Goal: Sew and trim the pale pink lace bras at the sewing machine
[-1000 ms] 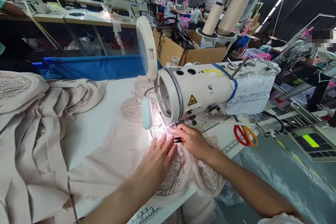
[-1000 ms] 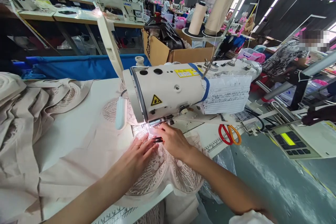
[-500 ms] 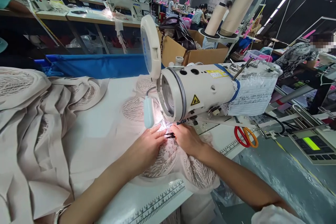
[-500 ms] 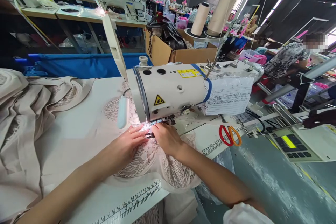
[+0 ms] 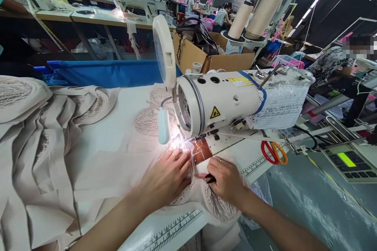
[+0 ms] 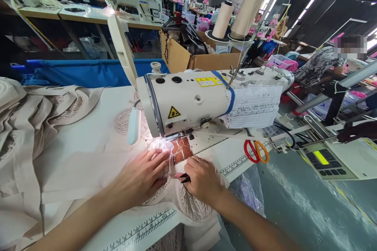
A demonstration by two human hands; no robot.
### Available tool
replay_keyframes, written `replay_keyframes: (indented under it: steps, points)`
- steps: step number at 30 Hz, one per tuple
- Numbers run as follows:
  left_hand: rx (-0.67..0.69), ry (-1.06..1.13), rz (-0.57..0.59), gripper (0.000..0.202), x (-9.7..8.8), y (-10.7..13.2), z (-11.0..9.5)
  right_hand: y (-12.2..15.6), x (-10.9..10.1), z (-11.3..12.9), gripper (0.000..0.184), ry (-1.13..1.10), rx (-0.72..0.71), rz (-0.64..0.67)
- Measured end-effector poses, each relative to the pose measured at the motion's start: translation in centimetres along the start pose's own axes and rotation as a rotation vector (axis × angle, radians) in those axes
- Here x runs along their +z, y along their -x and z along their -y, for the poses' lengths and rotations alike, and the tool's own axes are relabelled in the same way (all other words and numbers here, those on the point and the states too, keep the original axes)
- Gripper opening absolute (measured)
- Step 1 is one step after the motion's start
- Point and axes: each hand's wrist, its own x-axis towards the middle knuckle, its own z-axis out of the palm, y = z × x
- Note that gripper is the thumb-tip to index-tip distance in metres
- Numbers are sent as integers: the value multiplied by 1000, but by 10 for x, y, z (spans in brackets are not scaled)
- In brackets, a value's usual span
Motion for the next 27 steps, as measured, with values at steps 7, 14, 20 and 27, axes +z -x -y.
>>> replay_keyframes:
  steps: [7,14,20,27]
  points:
    - [69,43,-134,28,2,-7,5,-43,-13,-27,38,-131,48,268]
    - [67,67,-127,31,-1,-8,5,-68,-24,-21,66,66,24,503]
    - [62,24,-111,33,-3,-8,7,-72,-17,-22,66,72,20,477]
    - [18,-34,-107,35,-4,-3,10,-76,-19,-24,53,27,9,496]
